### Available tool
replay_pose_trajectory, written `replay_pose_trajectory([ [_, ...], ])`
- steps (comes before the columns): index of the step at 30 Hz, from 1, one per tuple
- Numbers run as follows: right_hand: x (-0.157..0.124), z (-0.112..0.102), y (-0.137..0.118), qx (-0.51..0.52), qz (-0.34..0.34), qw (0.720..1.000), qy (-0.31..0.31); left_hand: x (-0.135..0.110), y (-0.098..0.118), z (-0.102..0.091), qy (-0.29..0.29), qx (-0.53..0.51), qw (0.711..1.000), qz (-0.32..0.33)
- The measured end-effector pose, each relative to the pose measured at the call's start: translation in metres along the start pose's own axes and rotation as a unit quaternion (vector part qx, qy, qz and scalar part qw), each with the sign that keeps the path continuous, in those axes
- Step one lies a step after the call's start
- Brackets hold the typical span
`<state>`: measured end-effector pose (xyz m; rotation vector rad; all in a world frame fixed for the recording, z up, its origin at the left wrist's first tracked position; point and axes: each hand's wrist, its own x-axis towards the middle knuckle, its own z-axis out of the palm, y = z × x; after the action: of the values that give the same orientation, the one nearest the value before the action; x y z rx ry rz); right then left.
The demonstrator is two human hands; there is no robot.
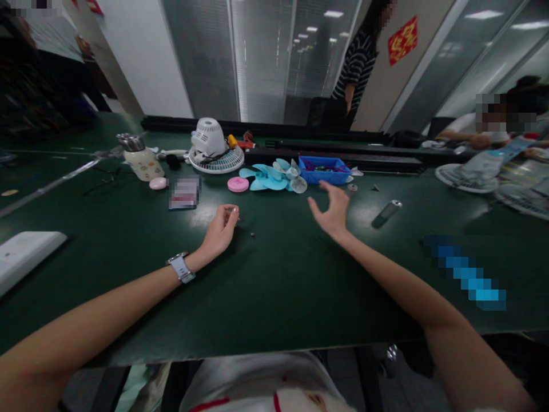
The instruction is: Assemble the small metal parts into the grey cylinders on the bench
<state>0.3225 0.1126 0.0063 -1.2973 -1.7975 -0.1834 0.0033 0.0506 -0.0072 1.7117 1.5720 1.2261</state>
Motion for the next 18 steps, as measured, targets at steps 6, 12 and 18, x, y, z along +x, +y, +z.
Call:
replay_pose_trajectory([
  [6,-0.026,0.038,-0.106,0.171,-0.089,0.919,-0.344,0.0,-0.005,0.0,0.008,-0.004,1.0,0.012],
  [12,-0.014,0.054,-0.096,0.198,-0.075,0.923,-0.323,0.001,-0.005,0.001,0.002,-0.016,1.0,0.012],
  [18,0.047,-0.001,0.018,0.032,0.069,0.997,0.033,0.0,-0.002,0.001,-0.006,-0.007,1.0,0.003],
])
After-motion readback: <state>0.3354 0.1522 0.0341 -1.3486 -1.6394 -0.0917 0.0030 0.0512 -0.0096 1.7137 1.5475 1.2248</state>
